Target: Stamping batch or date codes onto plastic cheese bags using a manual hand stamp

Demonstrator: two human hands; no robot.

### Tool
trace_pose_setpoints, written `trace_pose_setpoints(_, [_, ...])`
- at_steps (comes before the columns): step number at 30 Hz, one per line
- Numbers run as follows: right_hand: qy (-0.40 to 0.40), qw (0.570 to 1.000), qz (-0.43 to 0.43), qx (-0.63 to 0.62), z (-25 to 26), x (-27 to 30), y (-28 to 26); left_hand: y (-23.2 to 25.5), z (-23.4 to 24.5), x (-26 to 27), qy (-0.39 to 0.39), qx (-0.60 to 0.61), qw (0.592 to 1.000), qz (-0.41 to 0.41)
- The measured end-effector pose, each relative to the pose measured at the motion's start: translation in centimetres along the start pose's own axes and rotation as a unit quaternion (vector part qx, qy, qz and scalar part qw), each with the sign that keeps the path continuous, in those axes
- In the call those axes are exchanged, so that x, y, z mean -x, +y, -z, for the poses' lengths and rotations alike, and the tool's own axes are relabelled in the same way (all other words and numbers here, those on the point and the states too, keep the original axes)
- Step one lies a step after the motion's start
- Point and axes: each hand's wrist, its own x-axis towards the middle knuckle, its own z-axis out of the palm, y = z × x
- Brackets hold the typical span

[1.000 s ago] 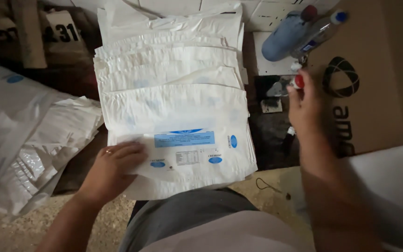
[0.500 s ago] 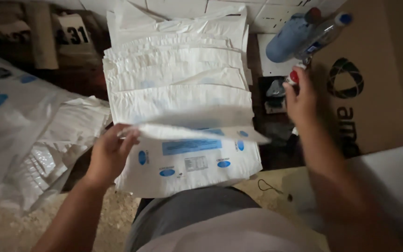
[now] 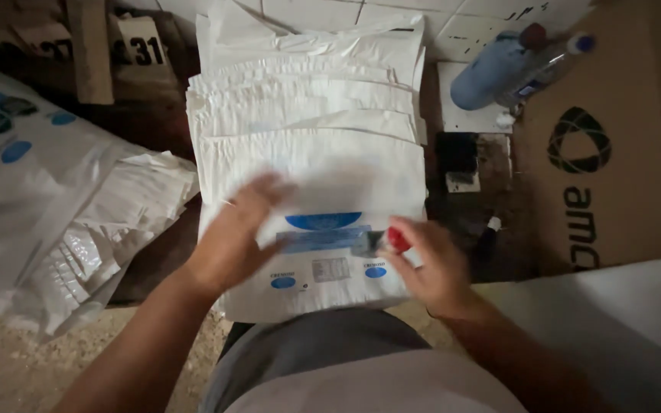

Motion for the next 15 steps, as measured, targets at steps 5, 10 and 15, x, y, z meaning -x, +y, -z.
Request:
trace_pose_setpoints(5, [0.032,0.997,0.046,0.051,-7.6,5.1,4.7,-1.3,1.0,2.2,-0.437,-0.097,0.894,0.027])
trace_pose_setpoints(10, [-0.044,0.955,-0.142,-0.258,-2.1,-1.1,2.4,-5.3,-2.2,4.8,-0.390,-0.148,0.909,0.013])
trace_pose_setpoints(15, [0.117,0.945,-0.206,-0.227,4.1,-2.9,2.0,-5.9,-1.8,4.1,-0.304,-0.020,0.952,-0.005])
